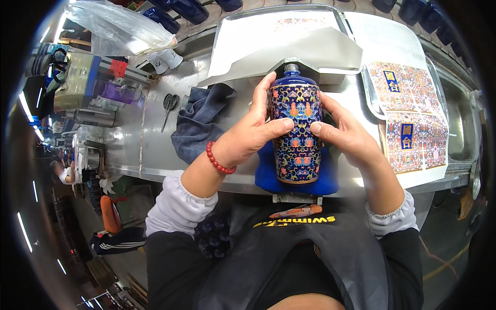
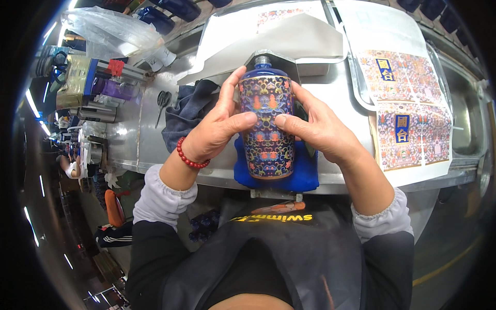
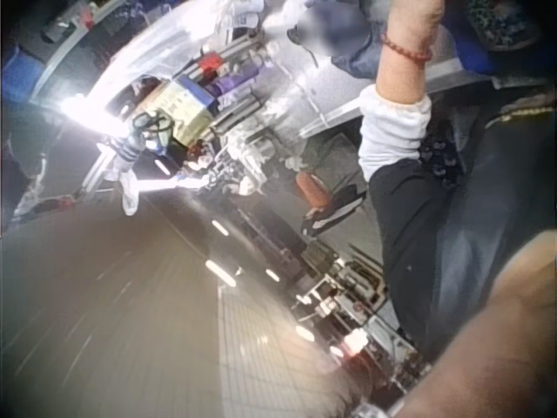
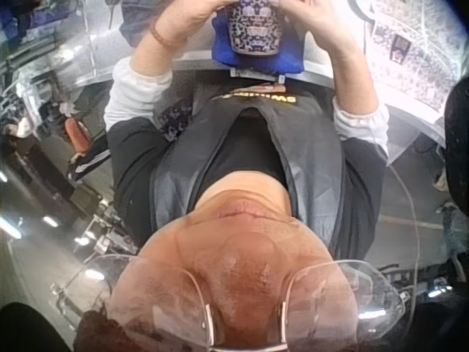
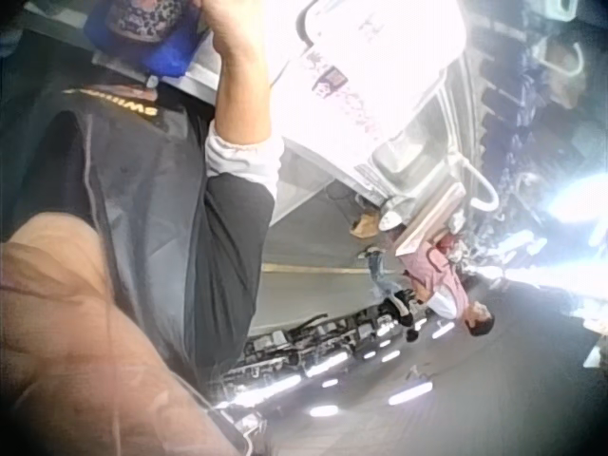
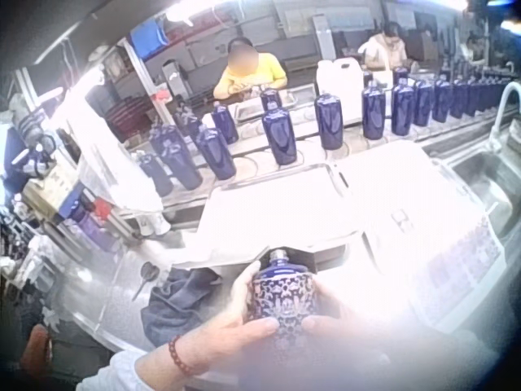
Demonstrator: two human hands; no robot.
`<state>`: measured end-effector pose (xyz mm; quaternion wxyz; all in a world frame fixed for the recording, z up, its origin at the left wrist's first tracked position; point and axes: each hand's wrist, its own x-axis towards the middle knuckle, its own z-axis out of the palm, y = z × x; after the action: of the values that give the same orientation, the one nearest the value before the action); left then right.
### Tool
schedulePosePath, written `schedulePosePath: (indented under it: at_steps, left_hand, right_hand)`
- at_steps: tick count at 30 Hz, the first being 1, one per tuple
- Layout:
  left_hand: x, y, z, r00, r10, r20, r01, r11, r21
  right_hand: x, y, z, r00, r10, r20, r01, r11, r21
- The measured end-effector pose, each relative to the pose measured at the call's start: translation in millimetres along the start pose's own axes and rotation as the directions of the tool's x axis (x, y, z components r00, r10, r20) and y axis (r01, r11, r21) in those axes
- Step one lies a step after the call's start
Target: The person picks up a blue patterned vase, places it on a blue stand, and wipes its surface with a green cloth. They rotate the vase to clean different sides, then return it to the floor among other vases and repeat the process with additional vases.
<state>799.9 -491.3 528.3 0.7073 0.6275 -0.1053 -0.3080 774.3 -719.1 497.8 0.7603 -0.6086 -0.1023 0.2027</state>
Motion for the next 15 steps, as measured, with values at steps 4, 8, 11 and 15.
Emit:
schedulePosePath:
  at_steps: [4, 8, 11, 15]
  left_hand:
    - [3, 6, 2, 1.000, -0.013, 0.015, 0.012, 0.999, 0.051]
    - [4, 7, 6, 1.000, -0.021, -0.005, 0.021, 0.996, 0.092]
    - [4, 8, 9, 0.999, -0.031, -0.033, 0.034, 0.995, 0.093]
    - [2, 3, 12, 0.999, 0.001, -0.053, 0.004, 0.997, 0.081]
  right_hand:
    - [0, -1, 2, 1.000, 0.001, -0.007, -0.001, 1.000, 0.023]
    - [-1, -1, 3, 1.000, 0.000, -0.013, 0.001, 0.999, 0.043]
    - [-2, 2, 3, 1.000, -0.022, -0.009, 0.023, 0.998, 0.064]
    - [-2, 11, 1, 0.993, -0.114, 0.011, 0.112, 0.991, 0.076]
